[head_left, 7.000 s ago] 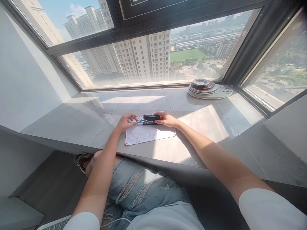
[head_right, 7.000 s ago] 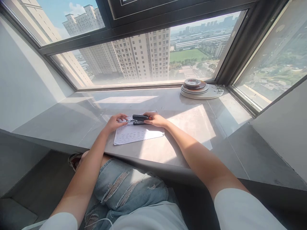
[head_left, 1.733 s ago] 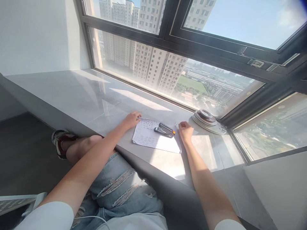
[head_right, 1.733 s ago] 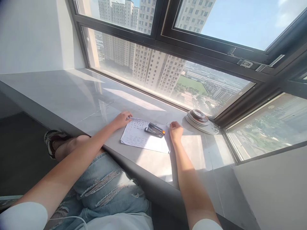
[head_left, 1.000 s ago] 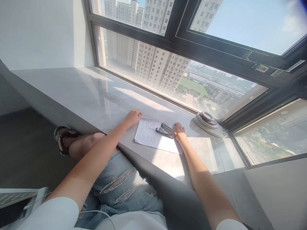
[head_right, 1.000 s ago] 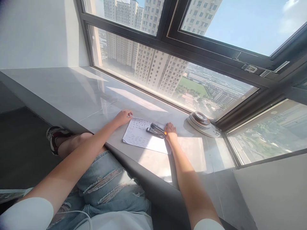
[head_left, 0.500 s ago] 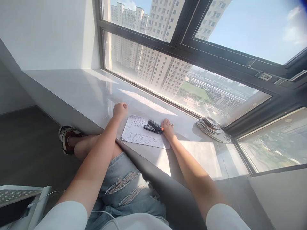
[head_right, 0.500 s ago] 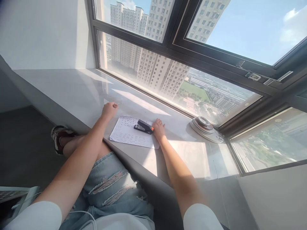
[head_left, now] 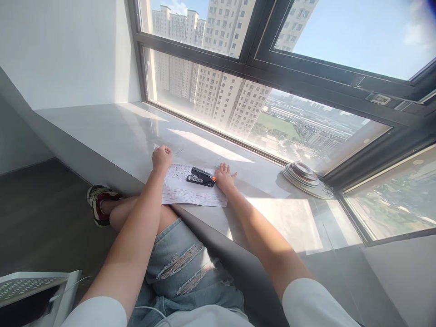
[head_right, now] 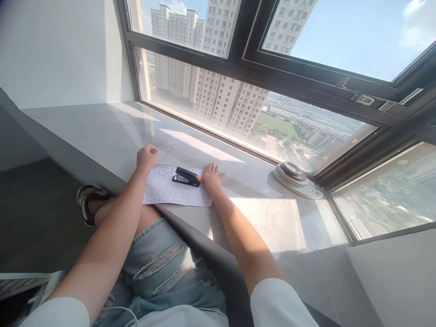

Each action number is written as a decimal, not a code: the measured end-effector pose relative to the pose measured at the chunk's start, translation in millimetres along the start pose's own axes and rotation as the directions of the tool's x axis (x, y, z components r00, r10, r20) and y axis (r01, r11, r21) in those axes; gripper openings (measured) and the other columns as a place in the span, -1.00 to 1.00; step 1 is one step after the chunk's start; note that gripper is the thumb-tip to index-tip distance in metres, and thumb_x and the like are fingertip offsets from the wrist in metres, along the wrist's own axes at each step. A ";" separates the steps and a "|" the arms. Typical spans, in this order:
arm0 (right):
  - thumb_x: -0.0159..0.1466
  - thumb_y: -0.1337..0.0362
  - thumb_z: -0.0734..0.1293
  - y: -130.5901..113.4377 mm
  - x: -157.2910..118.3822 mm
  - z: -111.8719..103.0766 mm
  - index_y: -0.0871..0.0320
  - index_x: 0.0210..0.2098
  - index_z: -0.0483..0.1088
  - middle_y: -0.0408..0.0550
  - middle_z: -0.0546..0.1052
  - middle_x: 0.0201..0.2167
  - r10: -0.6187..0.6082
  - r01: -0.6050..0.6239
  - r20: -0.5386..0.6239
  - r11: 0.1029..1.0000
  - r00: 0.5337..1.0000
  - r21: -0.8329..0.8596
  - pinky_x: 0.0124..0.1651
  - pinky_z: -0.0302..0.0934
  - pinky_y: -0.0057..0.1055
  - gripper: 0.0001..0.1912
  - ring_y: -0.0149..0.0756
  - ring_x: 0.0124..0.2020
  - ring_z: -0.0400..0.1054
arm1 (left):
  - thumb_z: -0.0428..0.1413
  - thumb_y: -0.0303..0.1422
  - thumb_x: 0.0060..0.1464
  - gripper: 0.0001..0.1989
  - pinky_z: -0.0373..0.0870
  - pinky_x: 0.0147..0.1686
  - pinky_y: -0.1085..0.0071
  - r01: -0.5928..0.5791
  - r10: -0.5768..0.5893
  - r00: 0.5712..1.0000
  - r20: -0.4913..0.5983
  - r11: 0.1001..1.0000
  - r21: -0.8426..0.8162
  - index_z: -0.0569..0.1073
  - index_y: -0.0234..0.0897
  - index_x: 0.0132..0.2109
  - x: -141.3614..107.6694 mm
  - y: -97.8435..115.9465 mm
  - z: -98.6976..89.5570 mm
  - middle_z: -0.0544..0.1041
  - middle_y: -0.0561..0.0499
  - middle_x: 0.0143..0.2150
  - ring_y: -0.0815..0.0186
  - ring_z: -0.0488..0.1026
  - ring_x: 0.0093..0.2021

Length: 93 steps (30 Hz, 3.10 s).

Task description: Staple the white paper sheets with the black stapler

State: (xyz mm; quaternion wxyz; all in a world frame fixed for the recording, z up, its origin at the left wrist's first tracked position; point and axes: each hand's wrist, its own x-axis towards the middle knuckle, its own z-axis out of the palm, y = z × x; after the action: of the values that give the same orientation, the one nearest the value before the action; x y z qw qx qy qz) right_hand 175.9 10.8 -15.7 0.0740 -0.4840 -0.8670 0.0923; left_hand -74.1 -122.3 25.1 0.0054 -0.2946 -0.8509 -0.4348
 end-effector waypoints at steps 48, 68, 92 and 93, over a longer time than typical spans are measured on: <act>0.15 0.37 0.30 242.0 -82.5 -111.0 0.11 0.05 0.51 0.07 0.62 -0.13 0.081 -0.056 -0.362 0.995 0.929 0.079 -0.01 0.28 -0.28 -0.54 -0.08 -0.09 0.46 | -0.19 -0.03 0.40 -0.36 -0.20 0.47 -0.03 -0.811 0.607 0.370 0.704 0.580 -0.073 0.10 -0.14 0.50 -156.4 72.2 106.8 -0.06 -0.08 0.55 0.03 -0.16 0.54; -0.07 0.41 0.20 231.5 -94.1 -127.0 0.13 -0.31 0.48 -0.12 0.53 -0.37 -0.288 0.275 0.066 0.948 0.955 0.161 -0.28 0.12 -0.47 -0.65 -0.29 -0.35 0.32 | -0.19 -0.04 0.39 -0.39 -0.20 0.47 -0.03 -0.791 0.605 0.372 0.704 0.603 -0.101 0.10 -0.02 0.49 -156.5 73.7 105.2 -0.06 0.03 0.55 0.05 -0.15 0.54; 0.36 0.09 0.05 194.2 -94.1 -117.6 0.09 -0.41 0.43 -0.01 0.51 -0.43 0.144 -0.136 0.070 0.985 0.987 -0.104 -0.35 0.05 -0.40 -0.58 -0.22 -0.39 0.31 | -0.22 -0.08 0.42 -0.39 -0.23 0.47 -0.05 -0.797 0.558 0.382 0.736 0.602 -0.042 0.08 -0.12 0.50 -159.1 81.8 99.4 -0.08 -0.05 0.56 0.05 -0.18 0.55; 0.36 0.11 0.04 194.2 -94.4 -117.8 0.09 -0.39 0.43 -0.01 0.51 -0.42 0.142 -0.133 0.078 0.985 0.987 -0.109 -0.34 0.05 -0.40 -0.58 -0.21 -0.38 0.31 | -0.22 -0.08 0.42 -0.39 -0.23 0.47 -0.04 -0.799 0.552 0.382 0.741 0.601 -0.036 0.07 -0.12 0.50 -159.2 82.4 99.0 -0.09 -0.05 0.56 0.05 -0.19 0.55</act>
State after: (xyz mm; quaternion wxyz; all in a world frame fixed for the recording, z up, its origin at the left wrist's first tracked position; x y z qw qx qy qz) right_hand 411.0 40.6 50.1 0.0051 -0.5416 -0.8375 0.0726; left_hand 123.7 -90.8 -18.0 -0.0812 -0.7529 -0.6452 -0.1012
